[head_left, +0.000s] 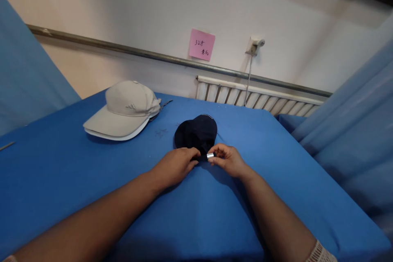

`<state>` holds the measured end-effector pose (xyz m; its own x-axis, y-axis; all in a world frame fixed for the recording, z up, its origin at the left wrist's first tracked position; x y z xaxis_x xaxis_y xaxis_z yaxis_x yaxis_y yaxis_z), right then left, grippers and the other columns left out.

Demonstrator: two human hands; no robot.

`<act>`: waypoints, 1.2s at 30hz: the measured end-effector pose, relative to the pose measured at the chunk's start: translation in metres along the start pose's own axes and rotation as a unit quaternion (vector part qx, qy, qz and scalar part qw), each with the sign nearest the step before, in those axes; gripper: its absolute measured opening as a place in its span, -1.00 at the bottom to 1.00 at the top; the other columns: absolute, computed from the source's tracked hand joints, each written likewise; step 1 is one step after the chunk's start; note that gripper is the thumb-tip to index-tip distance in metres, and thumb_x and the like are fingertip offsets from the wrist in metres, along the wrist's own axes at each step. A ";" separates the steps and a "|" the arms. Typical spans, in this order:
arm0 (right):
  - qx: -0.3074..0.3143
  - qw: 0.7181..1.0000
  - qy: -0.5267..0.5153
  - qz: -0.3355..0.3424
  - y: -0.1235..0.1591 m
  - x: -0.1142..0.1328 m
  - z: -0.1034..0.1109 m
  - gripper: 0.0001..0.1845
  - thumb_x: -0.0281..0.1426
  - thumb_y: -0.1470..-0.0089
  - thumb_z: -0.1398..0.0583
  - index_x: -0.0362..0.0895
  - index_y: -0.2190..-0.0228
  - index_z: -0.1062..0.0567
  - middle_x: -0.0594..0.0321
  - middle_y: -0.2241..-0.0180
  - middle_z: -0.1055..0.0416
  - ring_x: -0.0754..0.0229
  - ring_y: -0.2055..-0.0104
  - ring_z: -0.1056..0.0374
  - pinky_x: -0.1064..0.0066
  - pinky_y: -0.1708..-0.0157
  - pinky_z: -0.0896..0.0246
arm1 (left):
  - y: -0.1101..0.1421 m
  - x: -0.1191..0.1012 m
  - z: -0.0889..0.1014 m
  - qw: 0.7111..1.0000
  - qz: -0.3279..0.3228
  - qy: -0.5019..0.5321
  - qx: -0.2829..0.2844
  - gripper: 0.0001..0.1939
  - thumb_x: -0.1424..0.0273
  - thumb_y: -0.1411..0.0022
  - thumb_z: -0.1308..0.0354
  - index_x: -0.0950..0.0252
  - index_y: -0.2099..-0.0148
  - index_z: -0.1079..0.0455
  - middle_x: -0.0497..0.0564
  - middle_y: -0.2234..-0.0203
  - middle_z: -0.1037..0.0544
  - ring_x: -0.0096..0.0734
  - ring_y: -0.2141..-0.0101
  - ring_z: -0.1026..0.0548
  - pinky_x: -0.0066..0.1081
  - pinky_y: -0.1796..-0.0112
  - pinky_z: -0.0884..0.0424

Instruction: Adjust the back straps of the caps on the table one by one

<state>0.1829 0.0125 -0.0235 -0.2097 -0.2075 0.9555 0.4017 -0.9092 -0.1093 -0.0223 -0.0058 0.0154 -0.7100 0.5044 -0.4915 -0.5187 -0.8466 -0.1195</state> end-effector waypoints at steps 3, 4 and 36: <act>0.013 1.000 -0.011 -0.006 0.000 -0.001 -0.001 -0.80 -0.32 0.02 -0.31 -0.09 0.31 -0.47 0.36 0.50 -0.44 0.28 0.45 -0.35 0.41 0.38 -0.24 | -0.001 0.000 -0.002 1.000 -0.003 -0.003 0.007 -0.81 0.38 -0.25 -0.08 0.20 0.11 -0.47 0.03 0.28 -0.60 -0.22 0.27 -0.52 -0.32 0.24 -0.31; 0.019 1.000 -0.012 -0.006 0.000 -0.001 -0.002 -0.80 -0.33 0.02 -0.31 -0.09 0.31 -0.47 0.36 0.49 -0.44 0.28 0.44 -0.35 0.41 0.37 -0.25 | -0.002 -0.002 -0.003 1.000 -0.004 0.004 0.007 -0.81 0.39 -0.25 -0.07 0.21 0.12 -0.47 0.03 0.28 -0.59 -0.23 0.27 -0.51 -0.33 0.24 -0.31; 0.004 0.996 -0.092 0.015 0.000 -0.004 0.016 -0.76 -0.32 0.07 -0.37 -0.13 0.36 -0.48 0.35 0.43 -0.43 0.31 0.45 -0.36 0.40 0.37 -0.29 | -0.004 -0.001 0.003 0.989 -0.113 -0.089 -0.032 -0.86 0.49 -0.26 -0.10 0.25 0.22 -0.48 0.07 0.14 -0.43 -0.25 0.18 -0.35 -0.24 0.15 -0.30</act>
<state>0.1982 0.0195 -0.0231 -0.0320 -0.1638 0.9860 0.4133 -0.9003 -0.1362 -0.0207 -0.0025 0.0191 -0.6553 0.6985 -0.2875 -0.6463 -0.7155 -0.2652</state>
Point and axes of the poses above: each hand's wrist, its own y-axis away from the middle knuckle, its own z-axis out of the back of the hand, x = y × z, the point moved 2 cm from there along -y, towards the middle knuckle
